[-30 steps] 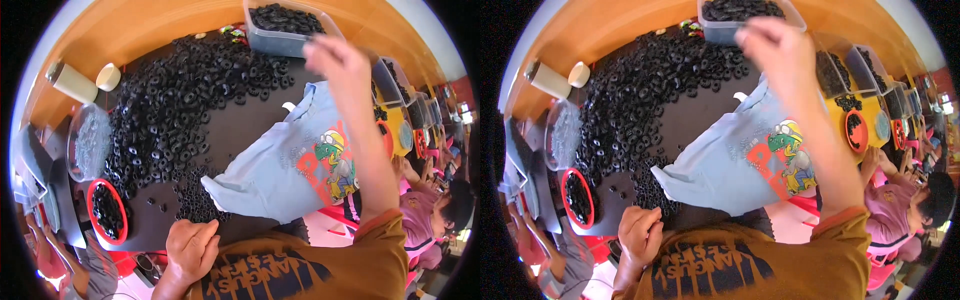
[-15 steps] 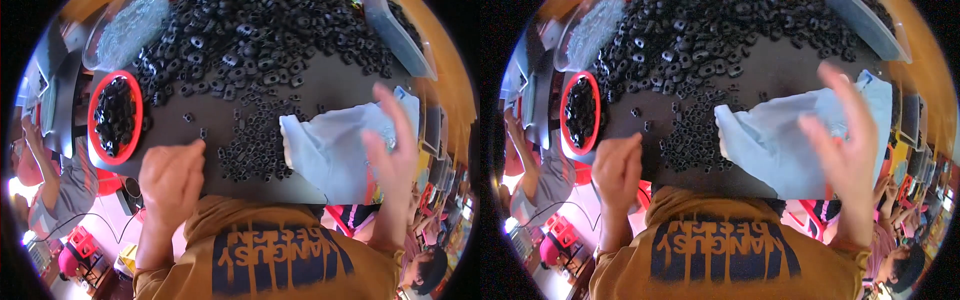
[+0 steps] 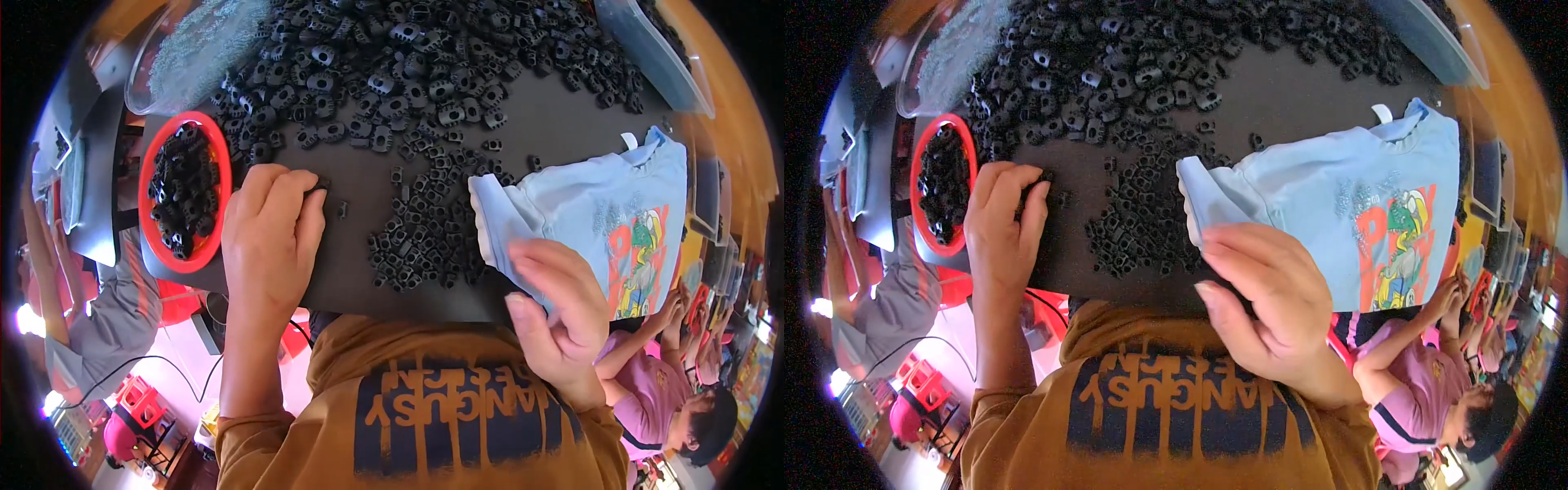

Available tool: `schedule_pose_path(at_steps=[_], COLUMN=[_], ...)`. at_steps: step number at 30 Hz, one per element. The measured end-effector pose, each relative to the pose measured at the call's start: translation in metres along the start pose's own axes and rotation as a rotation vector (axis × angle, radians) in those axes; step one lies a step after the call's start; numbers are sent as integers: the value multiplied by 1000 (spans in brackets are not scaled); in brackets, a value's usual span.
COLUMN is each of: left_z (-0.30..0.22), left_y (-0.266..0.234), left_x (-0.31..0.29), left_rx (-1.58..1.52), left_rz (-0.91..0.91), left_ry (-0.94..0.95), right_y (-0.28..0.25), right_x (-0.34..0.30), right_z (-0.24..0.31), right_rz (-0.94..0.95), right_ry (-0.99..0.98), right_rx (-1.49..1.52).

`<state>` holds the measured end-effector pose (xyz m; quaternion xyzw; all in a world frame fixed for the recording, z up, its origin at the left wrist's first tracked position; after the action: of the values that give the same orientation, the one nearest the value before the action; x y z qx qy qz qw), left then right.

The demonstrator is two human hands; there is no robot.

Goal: Attaching decorative black plastic components to a light blue graphic t-shirt.

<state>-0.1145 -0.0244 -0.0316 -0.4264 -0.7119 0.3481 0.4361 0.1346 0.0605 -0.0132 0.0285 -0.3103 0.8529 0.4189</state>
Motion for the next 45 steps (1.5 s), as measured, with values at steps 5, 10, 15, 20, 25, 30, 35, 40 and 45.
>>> schedule_pose_path(at_steps=[5,10,15,20,25,30,35,40,45], left_z=[-2,-15,-22,-26,-35,-31,-27,-59,-93], left_y=[1,0,13,22,19,23,19,-1,-17], left_x=[1,16,33,43,49,49,45,44,41], left_rx=[-128,-264,-247,52,106,163,7,-309,-524], left_rz=[-58,-74,-41,35,155,84,41,151,348], left_ry=[-24,-101,127,231,275,309,184,136,263], right_y=[15,19,10,5,2,1,4,3,1], right_x=[21,13,-1,-6,-8,-6,3,10,9], right_z=[-3,-16,-17,-20,-27,-27,-21,-17,-4], right_rz=[63,12,-13,-52,-75,-83,-113,-144,-39], right_ry=[-122,-146,-68,-72,-65,-74,-137,-167,-118], right_rx=[-223,-228,-175,-120,-125,-109,-50,26,64])
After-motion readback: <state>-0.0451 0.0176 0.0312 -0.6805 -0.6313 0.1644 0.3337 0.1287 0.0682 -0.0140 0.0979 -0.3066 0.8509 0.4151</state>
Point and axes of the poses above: each hand's wrist, its own x-axis towards the middle knuckle, its own y-axis out of the palm, z = x × y, the point moved 1 cm from there along x, towards the middle knuckle, and after that the axes turned 4 degrees about y, right-handed, at the moved point
